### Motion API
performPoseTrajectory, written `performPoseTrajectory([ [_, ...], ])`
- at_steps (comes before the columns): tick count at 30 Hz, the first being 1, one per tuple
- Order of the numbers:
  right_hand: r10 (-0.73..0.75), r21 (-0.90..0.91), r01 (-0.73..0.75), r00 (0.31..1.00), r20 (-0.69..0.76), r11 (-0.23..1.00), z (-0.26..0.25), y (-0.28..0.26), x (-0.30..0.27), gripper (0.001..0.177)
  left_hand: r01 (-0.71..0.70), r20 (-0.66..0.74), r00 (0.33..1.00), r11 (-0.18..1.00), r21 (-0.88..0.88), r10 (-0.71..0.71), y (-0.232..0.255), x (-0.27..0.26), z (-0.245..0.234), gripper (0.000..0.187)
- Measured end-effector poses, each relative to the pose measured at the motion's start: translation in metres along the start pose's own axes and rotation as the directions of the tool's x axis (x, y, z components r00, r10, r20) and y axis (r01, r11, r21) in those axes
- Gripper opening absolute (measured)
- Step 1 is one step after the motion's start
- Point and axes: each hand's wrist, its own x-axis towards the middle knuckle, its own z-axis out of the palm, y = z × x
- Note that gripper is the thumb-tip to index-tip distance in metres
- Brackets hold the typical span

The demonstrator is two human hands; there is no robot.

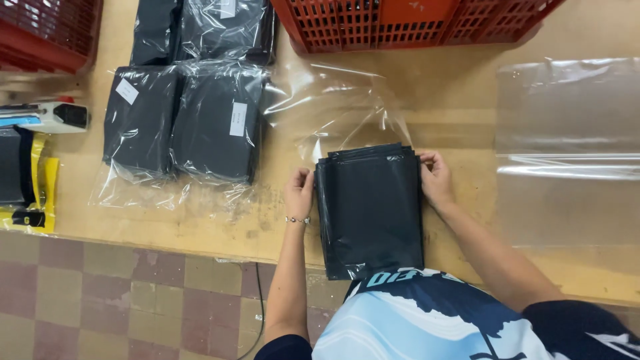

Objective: Packaging stacks of black plastic bags into clear plastic sleeves

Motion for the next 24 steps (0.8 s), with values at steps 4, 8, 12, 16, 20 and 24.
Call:
performPoseTrajectory([
  [4, 0.074, 0.138, -0.062, 0.994, -0.083, 0.988, 0.009, 0.011, 0.005, 0.012, 0.008, -0.057, 0.998, 0.964, -0.265, -0.024, -0.023, 0.022, 0.014, 0.006],
  [8, 0.316, 0.261, -0.287, 0.946, -0.073, 0.922, 0.016, -0.026, 0.005, 0.008, 0.039, 0.121, 0.993, 0.929, -0.368, 0.006, -0.016, 0.036, 0.012, 0.006],
  [12, 0.3, 0.257, -0.286, 0.954, -0.02, 0.923, 0.016, -0.053, -0.018, 0.031, -0.044, 0.329, 0.938, 0.979, -0.198, 0.109, -0.002, 0.04, 0.007, 0.025],
  [16, 0.258, 0.248, -0.26, 0.965, 0.042, 0.933, -0.003, -0.027, -0.013, 0.033, 0.049, 0.42, 0.907, 0.997, -0.058, -0.02, 0.012, 0.046, 0.002, 0.029],
  [20, 0.217, -0.044, -0.212, 0.966, 0.144, 0.976, -0.011, -0.046, -0.012, 0.029, 0.008, 0.342, 0.94, 1.0, 0.008, -0.01, -0.024, 0.063, 0.023, 0.021],
  [24, 0.103, -0.171, -0.085, 0.99, 0.097, 0.981, -0.006, -0.059, -0.008, 0.046, -0.007, 0.144, 0.987, 0.893, 0.451, -0.065, 0.018, 0.049, 0.032, 0.011],
])
